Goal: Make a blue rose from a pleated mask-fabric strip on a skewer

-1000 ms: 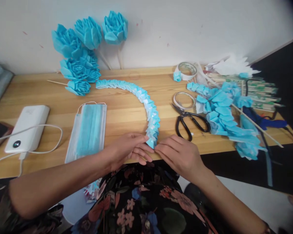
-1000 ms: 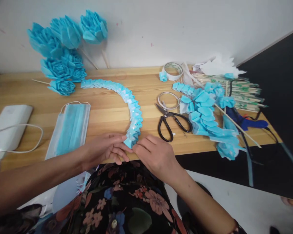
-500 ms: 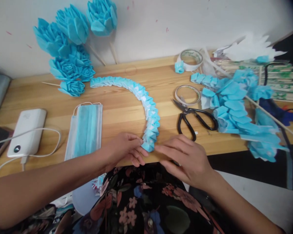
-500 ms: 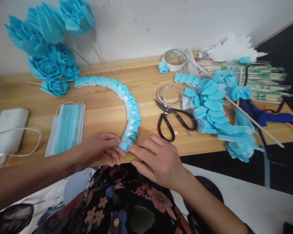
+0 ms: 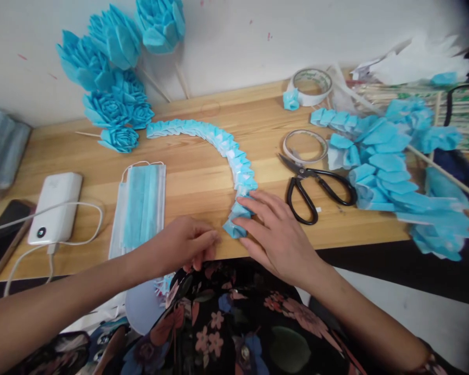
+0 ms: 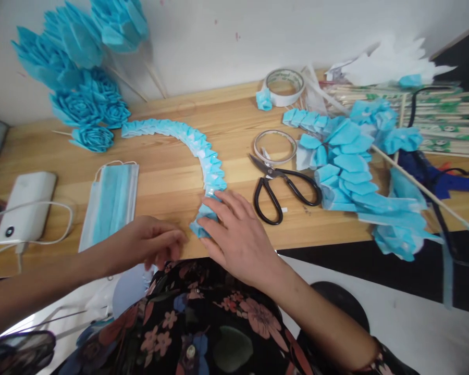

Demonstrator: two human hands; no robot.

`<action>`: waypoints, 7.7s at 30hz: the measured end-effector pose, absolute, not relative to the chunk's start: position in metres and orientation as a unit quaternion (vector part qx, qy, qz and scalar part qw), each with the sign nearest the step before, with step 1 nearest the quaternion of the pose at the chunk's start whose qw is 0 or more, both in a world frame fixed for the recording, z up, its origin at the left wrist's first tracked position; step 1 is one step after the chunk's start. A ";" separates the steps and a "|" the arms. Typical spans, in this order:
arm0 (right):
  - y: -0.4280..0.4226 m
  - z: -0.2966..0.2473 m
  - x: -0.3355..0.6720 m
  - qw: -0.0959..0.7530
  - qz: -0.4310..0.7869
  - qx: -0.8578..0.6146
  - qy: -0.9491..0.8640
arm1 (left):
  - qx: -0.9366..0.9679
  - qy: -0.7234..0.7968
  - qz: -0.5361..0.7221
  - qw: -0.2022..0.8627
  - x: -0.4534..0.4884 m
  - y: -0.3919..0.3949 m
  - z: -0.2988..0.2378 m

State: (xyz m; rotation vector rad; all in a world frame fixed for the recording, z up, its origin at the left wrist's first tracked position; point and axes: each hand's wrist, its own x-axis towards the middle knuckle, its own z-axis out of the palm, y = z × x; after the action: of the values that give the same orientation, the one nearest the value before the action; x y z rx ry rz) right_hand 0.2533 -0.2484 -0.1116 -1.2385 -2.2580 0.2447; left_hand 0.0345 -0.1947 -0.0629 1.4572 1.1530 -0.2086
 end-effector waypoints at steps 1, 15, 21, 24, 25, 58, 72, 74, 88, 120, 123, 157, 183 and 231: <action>-0.248 -0.113 0.253 0.271 0.092 -0.461 -0.840 | 0.710 0.480 -0.072 0.510 0.030 -0.197 -0.061; -0.249 -0.117 0.252 0.250 0.090 -0.460 -0.847 | 0.916 0.300 0.207 0.169 0.030 -0.190 -0.107; -0.249 -0.117 0.252 0.254 0.086 -0.457 -0.848 | 0.917 0.295 0.207 0.171 0.035 -0.186 -0.113; -0.249 -0.118 0.252 0.265 0.089 -0.455 -0.846 | 0.924 0.289 0.195 0.158 0.038 -0.185 -0.112; -0.249 -0.118 0.252 0.271 0.092 -0.454 -0.844 | 0.925 0.288 0.189 0.159 0.039 -0.185 -0.112; -0.265 -0.109 0.279 0.269 0.040 -0.495 -0.825 | 0.833 0.400 0.208 0.321 0.009 -0.189 -0.079; -0.268 -0.104 0.265 0.301 0.052 -0.493 -0.815 | 0.787 0.455 0.232 0.347 -0.017 -0.179 -0.069; -0.268 -0.105 0.262 0.303 0.055 -0.484 -0.819 | 0.804 0.461 0.234 0.295 -0.024 -0.177 -0.070; -0.254 -0.102 0.180 0.271 0.044 -0.344 -0.898 | 0.907 0.373 0.181 0.072 -0.052 -0.196 -0.099; -0.245 -0.109 0.195 0.274 0.029 -0.343 -0.898 | 0.868 0.424 0.227 0.124 -0.076 -0.201 -0.101; -0.251 -0.106 0.215 0.280 0.043 -0.347 -0.894 | 0.860 0.416 0.250 0.156 -0.072 -0.196 -0.096; -0.242 -0.122 0.221 0.203 -0.064 -0.537 -0.816 | 0.860 0.503 0.078 0.031 -0.078 -0.174 -0.092; -0.238 -0.122 0.259 0.195 -0.048 -0.572 -0.796 | 0.869 0.491 0.041 0.041 0.008 -0.014 -0.084; -0.043 -0.102 0.117 0.109 0.119 -0.340 -0.927 | 0.863 0.452 0.218 0.063 -0.090 -0.202 -0.124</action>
State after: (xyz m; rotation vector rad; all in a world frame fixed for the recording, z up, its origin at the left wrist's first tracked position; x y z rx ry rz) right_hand 0.1165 -0.0427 -0.1020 -0.9996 -2.7256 0.3487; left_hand -0.0900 -0.2020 -0.1243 2.6066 1.3658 0.6602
